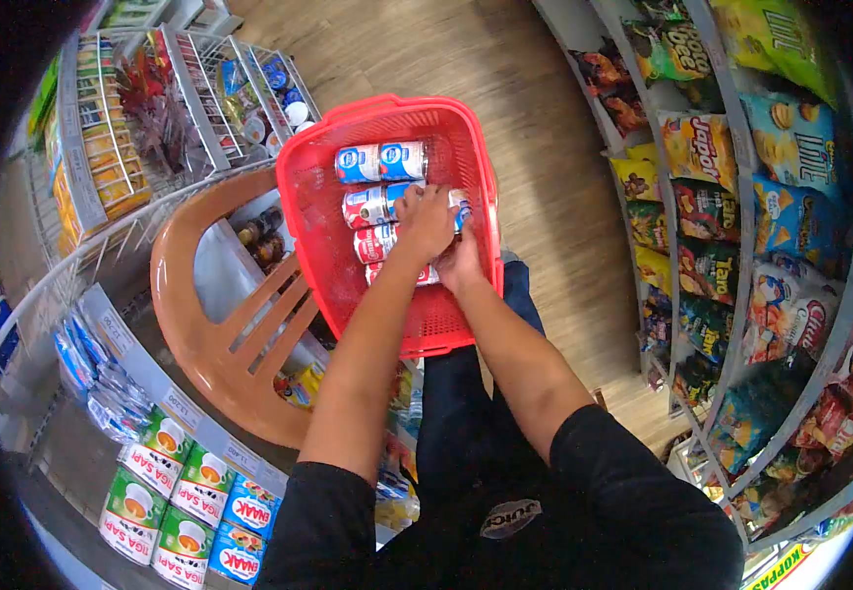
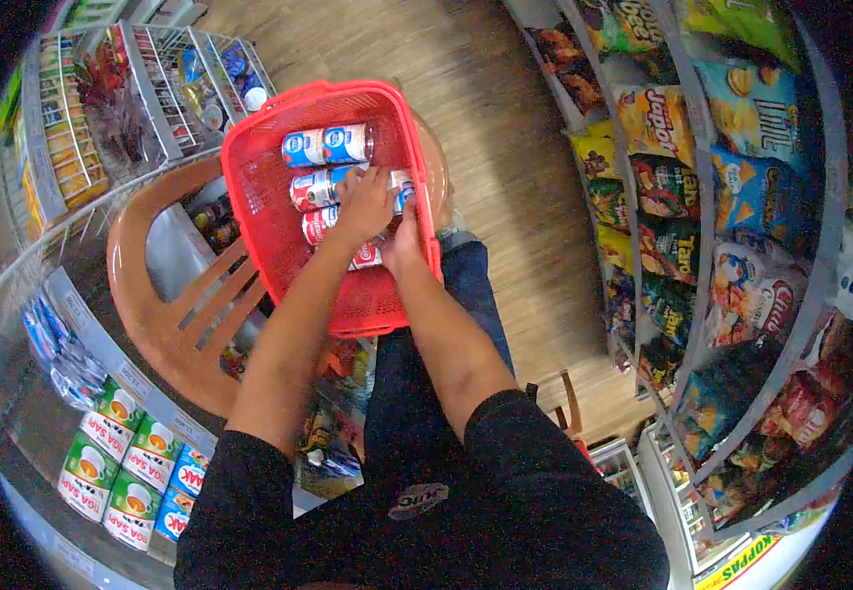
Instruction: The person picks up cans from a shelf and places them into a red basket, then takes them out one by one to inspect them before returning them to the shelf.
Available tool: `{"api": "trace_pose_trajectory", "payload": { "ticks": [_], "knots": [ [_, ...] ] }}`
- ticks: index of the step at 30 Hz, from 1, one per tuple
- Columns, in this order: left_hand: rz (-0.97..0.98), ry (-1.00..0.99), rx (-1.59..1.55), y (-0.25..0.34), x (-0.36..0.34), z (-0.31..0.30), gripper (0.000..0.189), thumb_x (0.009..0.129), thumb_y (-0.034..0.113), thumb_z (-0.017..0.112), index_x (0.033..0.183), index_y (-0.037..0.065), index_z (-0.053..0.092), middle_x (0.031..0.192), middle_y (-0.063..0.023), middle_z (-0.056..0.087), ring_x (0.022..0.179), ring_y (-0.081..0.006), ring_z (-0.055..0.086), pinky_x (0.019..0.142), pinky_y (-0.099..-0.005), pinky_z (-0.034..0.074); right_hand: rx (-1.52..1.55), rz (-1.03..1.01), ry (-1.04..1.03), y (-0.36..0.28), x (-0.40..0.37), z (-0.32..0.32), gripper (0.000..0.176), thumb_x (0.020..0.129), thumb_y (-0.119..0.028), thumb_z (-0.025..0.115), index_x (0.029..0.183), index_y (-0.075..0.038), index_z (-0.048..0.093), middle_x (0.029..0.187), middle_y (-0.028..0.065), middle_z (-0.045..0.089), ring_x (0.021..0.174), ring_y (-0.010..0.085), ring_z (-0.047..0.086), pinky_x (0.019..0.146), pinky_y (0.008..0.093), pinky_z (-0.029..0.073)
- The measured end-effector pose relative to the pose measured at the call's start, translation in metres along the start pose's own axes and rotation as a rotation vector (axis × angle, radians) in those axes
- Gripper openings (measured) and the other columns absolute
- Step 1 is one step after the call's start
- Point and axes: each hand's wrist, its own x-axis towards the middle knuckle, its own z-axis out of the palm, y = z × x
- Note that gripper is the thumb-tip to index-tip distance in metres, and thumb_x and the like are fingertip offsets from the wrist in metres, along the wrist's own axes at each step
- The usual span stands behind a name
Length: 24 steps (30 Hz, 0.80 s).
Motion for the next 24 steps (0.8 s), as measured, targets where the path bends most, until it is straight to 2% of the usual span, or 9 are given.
{"api": "trace_pose_trajectory", "payload": {
  "ticks": [7,11,13,14,15,17,18,21,24],
  "knots": [
    [0.010,0.301,-0.192,0.009,-0.021,-0.019,0.028,0.095,0.029,0.058,0.106,0.005,0.067,0.108,-0.0178,0.064,0.108,-0.0403,0.052,0.093,-0.0541,0.038,0.226,-0.024,-0.009,-0.002,-0.035,0.002,0.057,0.098,-0.053,0.052,0.136,-0.011,0.046,0.130,0.0096,0.055,0.119,0.0296,0.054,0.103,0.0500,0.044],
    [-0.256,0.452,-0.535,0.004,-0.054,-0.034,0.030,0.098,0.029,0.060,0.089,0.001,0.064,0.091,-0.0145,0.066,0.080,-0.0305,0.061,0.071,-0.0399,0.046,0.114,-0.179,-0.219,-0.001,-0.100,0.008,0.055,0.094,-0.030,0.070,0.136,-0.008,0.042,0.131,0.0093,0.052,0.117,0.0296,0.057,0.096,0.0433,0.050],
    [-0.631,0.283,-1.112,-0.010,-0.078,-0.048,0.034,0.100,0.034,0.058,0.090,0.002,0.065,0.086,-0.0082,0.067,0.073,-0.0260,0.061,0.064,-0.0372,0.045,0.078,-0.172,-0.140,-0.016,-0.147,0.023,0.057,0.090,-0.019,0.074,0.134,-0.006,0.042,0.130,0.0107,0.051,0.113,0.0274,0.059,0.091,0.0403,0.053],
    [-0.642,0.212,-1.257,-0.025,-0.090,-0.042,0.046,0.100,0.047,0.055,0.105,0.003,0.066,0.103,-0.0108,0.068,0.096,-0.0243,0.065,0.078,-0.0418,0.052,-0.154,-0.207,-0.190,-0.024,-0.163,0.024,0.056,0.089,-0.017,0.074,0.134,-0.006,0.043,0.130,0.0101,0.051,0.114,0.0264,0.059,0.092,0.0393,0.053],
    [-0.639,0.233,-1.255,-0.019,-0.105,-0.062,0.046,0.100,0.047,0.055,0.105,0.003,0.066,0.103,-0.0108,0.068,0.096,-0.0243,0.065,0.078,-0.0418,0.052,-0.386,-0.245,-0.240,-0.033,-0.177,0.024,0.055,0.089,-0.014,0.074,0.134,-0.006,0.044,0.131,0.0096,0.051,0.114,0.0253,0.059,0.094,0.0383,0.053],
    [-0.578,-0.220,-2.034,0.006,-0.140,-0.124,0.060,0.100,0.054,0.050,0.129,0.003,0.058,0.126,-0.0146,0.062,0.113,-0.0250,0.063,0.093,-0.0425,0.053,-0.509,-0.274,-0.346,-0.055,-0.202,0.031,0.056,0.088,-0.012,0.074,0.137,-0.005,0.047,0.132,0.0091,0.053,0.113,0.0206,0.060,0.095,0.0337,0.052],
    [-0.475,-0.368,-2.043,0.014,-0.151,-0.146,0.071,0.100,0.058,0.045,0.145,0.004,0.043,0.142,-0.0143,0.051,0.125,-0.0247,0.056,0.102,-0.0433,0.050,-0.655,-0.258,-0.479,-0.070,-0.217,0.040,0.058,0.088,-0.012,0.074,0.139,-0.005,0.048,0.132,0.0095,0.055,0.114,0.0186,0.059,0.095,0.0326,0.051],
    [-0.309,-0.260,-2.034,0.042,-0.174,-0.159,0.068,0.101,0.053,0.047,0.148,0.005,0.039,0.138,-0.0117,0.054,0.122,-0.0239,0.058,0.100,-0.0439,0.050,-0.906,-0.218,-0.698,-0.107,-0.261,0.068,0.061,0.090,-0.013,0.074,0.144,-0.004,0.048,0.132,0.0104,0.059,0.116,0.0157,0.058,0.097,0.0321,0.050],
    [-0.195,-0.153,-2.027,0.084,-0.195,-0.189,0.063,0.103,0.047,0.046,0.152,0.008,0.035,0.137,-0.0111,0.056,0.120,-0.0238,0.059,0.099,-0.0422,0.052,-0.978,-0.393,-0.844,-0.123,-0.300,0.086,0.071,0.089,-0.016,0.075,0.148,-0.003,0.040,0.138,0.0126,0.053,0.120,0.0198,0.056,0.099,0.0318,0.049]
  ]
}}
